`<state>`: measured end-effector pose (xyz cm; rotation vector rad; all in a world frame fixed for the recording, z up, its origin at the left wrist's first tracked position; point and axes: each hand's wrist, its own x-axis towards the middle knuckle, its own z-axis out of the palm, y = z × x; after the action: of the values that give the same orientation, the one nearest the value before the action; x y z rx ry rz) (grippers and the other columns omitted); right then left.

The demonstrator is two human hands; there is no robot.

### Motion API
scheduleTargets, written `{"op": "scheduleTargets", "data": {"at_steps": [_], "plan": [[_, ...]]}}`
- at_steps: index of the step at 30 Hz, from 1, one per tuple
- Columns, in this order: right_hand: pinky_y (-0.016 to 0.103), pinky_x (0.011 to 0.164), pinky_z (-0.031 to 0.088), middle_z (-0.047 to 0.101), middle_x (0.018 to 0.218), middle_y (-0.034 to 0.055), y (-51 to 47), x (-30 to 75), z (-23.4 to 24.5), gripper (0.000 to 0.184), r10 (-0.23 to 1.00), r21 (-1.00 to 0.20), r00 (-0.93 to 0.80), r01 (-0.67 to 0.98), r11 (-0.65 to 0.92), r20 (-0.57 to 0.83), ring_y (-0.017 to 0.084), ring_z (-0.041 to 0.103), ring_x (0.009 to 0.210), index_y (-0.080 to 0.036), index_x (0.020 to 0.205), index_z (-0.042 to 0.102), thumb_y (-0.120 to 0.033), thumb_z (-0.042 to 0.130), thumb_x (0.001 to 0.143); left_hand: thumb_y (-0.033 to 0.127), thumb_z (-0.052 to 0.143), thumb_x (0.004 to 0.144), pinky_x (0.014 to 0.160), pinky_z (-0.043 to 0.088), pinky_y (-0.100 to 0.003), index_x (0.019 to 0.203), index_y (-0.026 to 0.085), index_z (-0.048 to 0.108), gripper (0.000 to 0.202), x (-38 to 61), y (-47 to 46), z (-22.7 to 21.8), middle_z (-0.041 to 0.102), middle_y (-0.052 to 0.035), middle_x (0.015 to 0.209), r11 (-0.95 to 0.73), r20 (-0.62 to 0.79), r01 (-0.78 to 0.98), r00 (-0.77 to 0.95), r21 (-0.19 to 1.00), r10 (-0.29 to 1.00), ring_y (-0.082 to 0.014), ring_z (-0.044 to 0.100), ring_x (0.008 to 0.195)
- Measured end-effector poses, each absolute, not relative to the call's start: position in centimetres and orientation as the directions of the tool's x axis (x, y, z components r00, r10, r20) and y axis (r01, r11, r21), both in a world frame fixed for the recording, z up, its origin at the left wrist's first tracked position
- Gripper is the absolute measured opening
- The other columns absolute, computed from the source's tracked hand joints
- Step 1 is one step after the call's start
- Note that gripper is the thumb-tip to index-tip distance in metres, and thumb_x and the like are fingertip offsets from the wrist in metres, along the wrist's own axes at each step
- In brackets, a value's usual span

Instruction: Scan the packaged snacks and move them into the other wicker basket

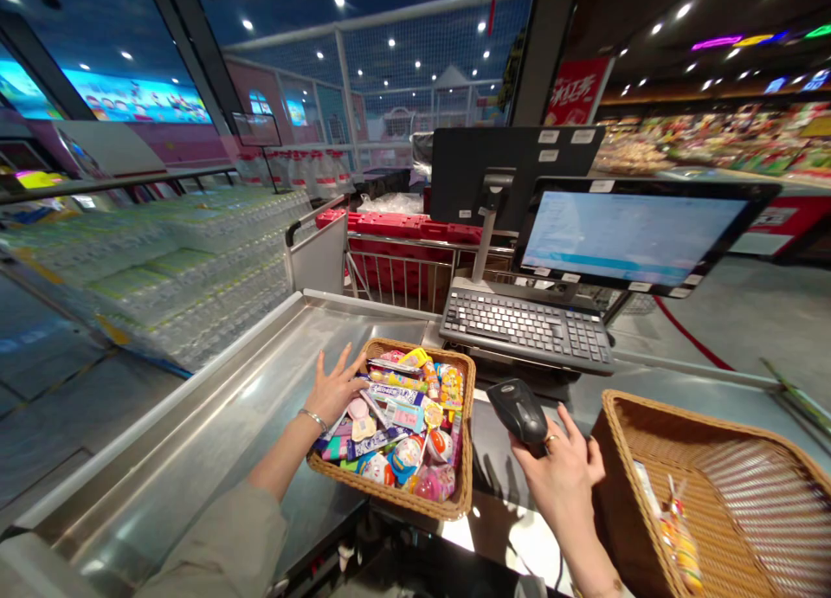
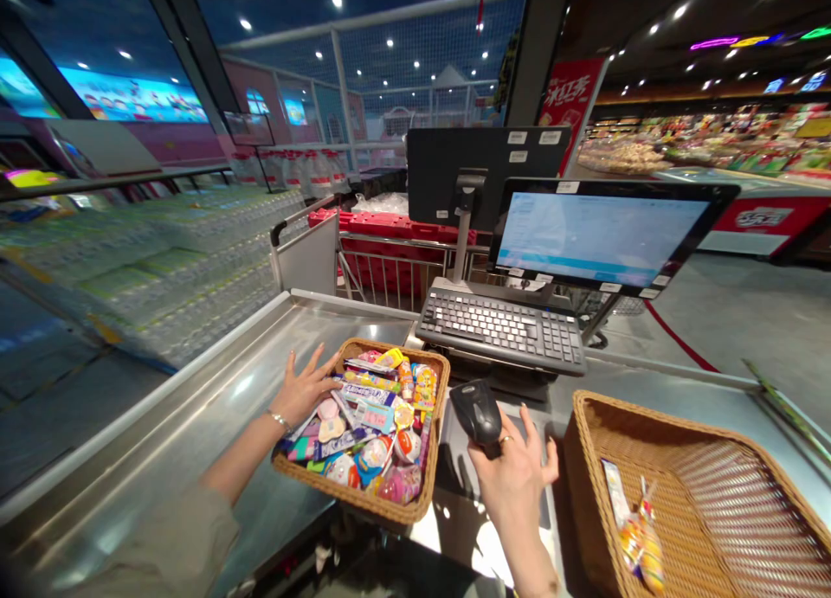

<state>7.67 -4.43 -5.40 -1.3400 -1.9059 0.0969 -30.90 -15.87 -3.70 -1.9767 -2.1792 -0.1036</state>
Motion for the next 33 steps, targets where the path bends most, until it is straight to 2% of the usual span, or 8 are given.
{"op": "scheduleTargets", "data": {"at_steps": [5, 12, 17, 19, 21, 24, 29, 33], "plan": [[0.056, 0.107, 0.017, 0.072, 0.104, 0.0043, -4.4, 7.8, -5.5, 0.030, 0.828, -0.472, -0.130, 0.768, 0.432, 0.546, 0.030, 0.048, 0.126, -0.025, 0.083, 0.066, -0.050, 0.049, 0.076, 0.032, 0.054, 0.092, 0.104, -0.018, -0.072, 0.095, 0.031, 0.069, 0.015, -30.4, -15.9, -2.4, 0.037, 0.0011, 0.153, 0.125, 0.129, 0.992, -0.125, 0.008, 0.984, -0.0331, 0.006, 0.148], [0.056, 0.108, 0.015, 0.072, 0.105, 0.0034, -4.6, 7.5, -4.9, 0.030, 0.842, -0.498, -0.132, 0.754, 0.428, 0.524, 0.030, 0.048, 0.127, -0.026, 0.082, 0.066, -0.049, 0.049, 0.076, 0.042, 0.044, 0.095, 0.103, -0.014, -0.075, 0.084, 0.024, 0.067, 0.031, -28.2, -15.1, -1.2, 0.039, -0.0004, 0.152, 0.171, -0.020, 0.975, -0.170, 0.141, 0.985, -0.0343, 0.007, 0.148], [0.055, 0.108, 0.014, 0.072, 0.107, 0.0040, -4.6, 7.6, -4.8, 0.029, 0.857, -0.503, -0.145, 0.757, 0.418, 0.494, 0.029, 0.045, 0.129, -0.026, 0.082, 0.067, -0.048, 0.049, 0.076, 0.041, 0.038, 0.097, 0.103, -0.014, -0.076, 0.080, 0.025, 0.070, 0.039, -26.9, -14.7, -3.2, 0.048, -0.0016, 0.147, 0.150, 0.077, 0.974, -0.166, 0.172, 0.983, -0.0346, 0.017, 0.147], [0.055, 0.109, 0.014, 0.071, 0.107, 0.0036, -4.5, 7.7, -4.8, 0.029, 0.863, -0.503, -0.142, 0.762, 0.407, 0.484, 0.029, 0.044, 0.130, -0.026, 0.082, 0.067, -0.048, 0.049, 0.075, 0.042, 0.041, 0.096, 0.102, -0.012, -0.078, 0.088, 0.028, 0.071, 0.034, -26.4, -14.7, -4.0, 0.048, -0.0018, 0.146, 0.183, 0.137, 0.970, -0.206, 0.162, 0.969, -0.0361, 0.020, 0.146], [0.055, 0.109, 0.014, 0.071, 0.108, 0.0034, -4.5, 7.9, -4.8, 0.029, 0.865, -0.503, -0.133, 0.766, 0.399, 0.483, 0.029, 0.045, 0.129, -0.027, 0.083, 0.067, -0.048, 0.049, 0.075, 0.043, 0.045, 0.095, 0.102, -0.010, -0.079, 0.104, 0.032, 0.069, 0.028, -25.9, -14.9, -4.4, 0.047, -0.0037, 0.147, 0.206, 0.200, 0.966, -0.235, 0.154, 0.951, -0.0372, 0.021, 0.145], [0.055, 0.109, 0.014, 0.072, 0.107, 0.0036, -4.4, 8.1, -4.8, 0.029, 0.861, -0.506, -0.125, 0.764, 0.401, 0.493, 0.029, 0.046, 0.128, -0.026, 0.083, 0.067, -0.047, 0.049, 0.074, 0.048, 0.051, 0.091, 0.104, -0.011, -0.076, 0.121, 0.037, 0.062, 0.034, -25.3, -15.3, -4.5, 0.041, -0.0039, 0.151, 0.150, 0.251, 0.980, -0.178, 0.127, 0.952, -0.0372, 0.018, 0.146], [0.055, 0.108, 0.015, 0.072, 0.104, 0.0038, -4.3, 7.9, -4.9, 0.028, 0.851, -0.506, -0.128, 0.755, 0.416, 0.510, 0.029, 0.048, 0.126, -0.026, 0.082, 0.067, -0.047, 0.051, 0.073, 0.060, 0.063, 0.079, 0.103, -0.014, -0.076, 0.125, 0.042, 0.060, 0.049, -25.2, -15.4, -4.8, 0.035, -0.0040, 0.154, 0.092, 0.202, 0.991, -0.110, 0.100, 0.973, -0.0409, 0.014, 0.146], [0.054, 0.109, 0.014, 0.072, 0.106, 0.0037, -4.4, 7.7, -4.8, 0.028, 0.855, -0.507, -0.133, 0.755, 0.415, 0.501, 0.029, 0.048, 0.126, -0.026, 0.081, 0.067, -0.047, 0.051, 0.073, 0.057, 0.064, 0.080, 0.103, -0.015, -0.076, 0.119, 0.042, 0.064, 0.042, -25.3, -15.0, -5.0, 0.037, -0.0028, 0.154, 0.116, 0.193, 0.988, -0.133, 0.099, 0.972, -0.0398, 0.015, 0.146]]}}
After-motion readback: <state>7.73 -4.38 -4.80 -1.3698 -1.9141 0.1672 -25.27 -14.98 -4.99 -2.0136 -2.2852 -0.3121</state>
